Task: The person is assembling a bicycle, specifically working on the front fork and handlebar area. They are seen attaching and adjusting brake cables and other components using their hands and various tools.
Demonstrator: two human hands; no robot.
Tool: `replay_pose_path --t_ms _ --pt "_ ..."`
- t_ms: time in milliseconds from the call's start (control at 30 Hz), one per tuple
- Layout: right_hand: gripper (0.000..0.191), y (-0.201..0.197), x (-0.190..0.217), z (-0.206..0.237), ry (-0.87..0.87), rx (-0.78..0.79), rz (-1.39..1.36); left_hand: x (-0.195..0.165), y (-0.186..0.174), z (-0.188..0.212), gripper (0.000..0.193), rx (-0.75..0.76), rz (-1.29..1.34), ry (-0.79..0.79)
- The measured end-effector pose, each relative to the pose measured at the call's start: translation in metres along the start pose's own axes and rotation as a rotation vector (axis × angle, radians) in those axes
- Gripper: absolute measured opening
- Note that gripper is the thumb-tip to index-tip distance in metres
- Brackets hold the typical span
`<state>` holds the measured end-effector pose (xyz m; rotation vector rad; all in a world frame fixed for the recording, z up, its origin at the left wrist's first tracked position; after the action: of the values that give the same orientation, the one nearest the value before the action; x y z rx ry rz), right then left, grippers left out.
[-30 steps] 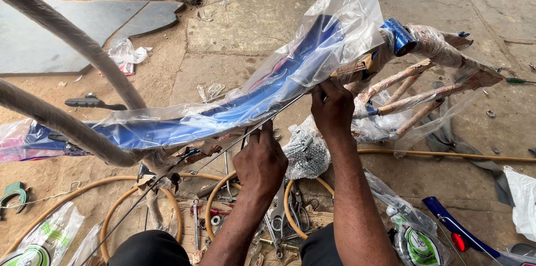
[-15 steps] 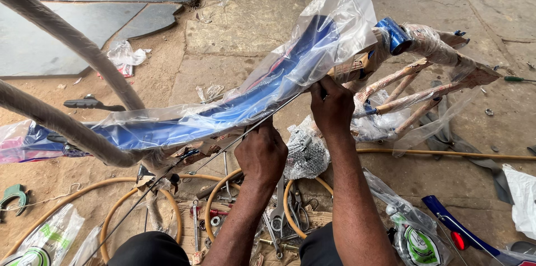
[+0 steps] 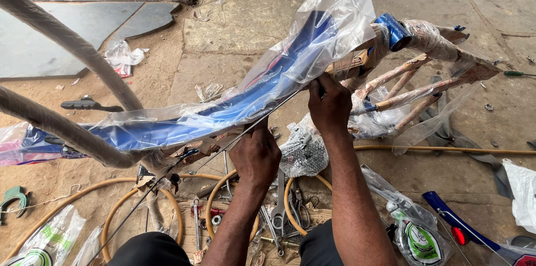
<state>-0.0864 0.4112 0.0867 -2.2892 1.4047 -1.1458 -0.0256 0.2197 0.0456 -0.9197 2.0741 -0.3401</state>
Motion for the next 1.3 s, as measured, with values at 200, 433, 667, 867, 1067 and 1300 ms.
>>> replay_pose_path --t_ms 200,433,667,867,1067,1300 --pt "0.008 0.000 0.001 0.001 -0.004 -0.006 -0.016 0.002 0.006 -0.007 0.032 0.165 -0.052 -0.065" --pt "0.010 0.000 0.002 -0.001 0.014 -0.021 0.035 0.007 0.022 -0.010 0.017 -0.084 -0.022 0.073" --pt "0.013 -0.002 -0.001 -0.005 0.039 0.032 -0.001 0.036 0.038 -0.012 0.030 0.103 0.216 -0.195" --pt "0.013 -0.003 0.001 -0.004 0.022 0.023 0.011 0.035 0.039 -0.013 0.024 0.128 0.196 -0.024" --pt "0.014 -0.004 0.004 -0.005 0.034 0.050 -0.002 0.024 0.048 -0.033 0.023 0.249 0.100 0.054" --pt "0.013 -0.005 0.002 -0.004 0.050 0.048 -0.022 0.001 0.045 -0.041 0.025 0.281 0.098 -0.131"
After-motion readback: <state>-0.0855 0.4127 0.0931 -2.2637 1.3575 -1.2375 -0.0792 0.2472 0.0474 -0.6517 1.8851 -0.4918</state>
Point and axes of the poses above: each hand's wrist, its own z-axis away from the middle knuckle, its own y-axis out of the palm, x = y × z, the point moved 3 cm from there along -z, towards the middle knuckle, and after that the axes turned 1 degree about -y, right-handed, at the moved point
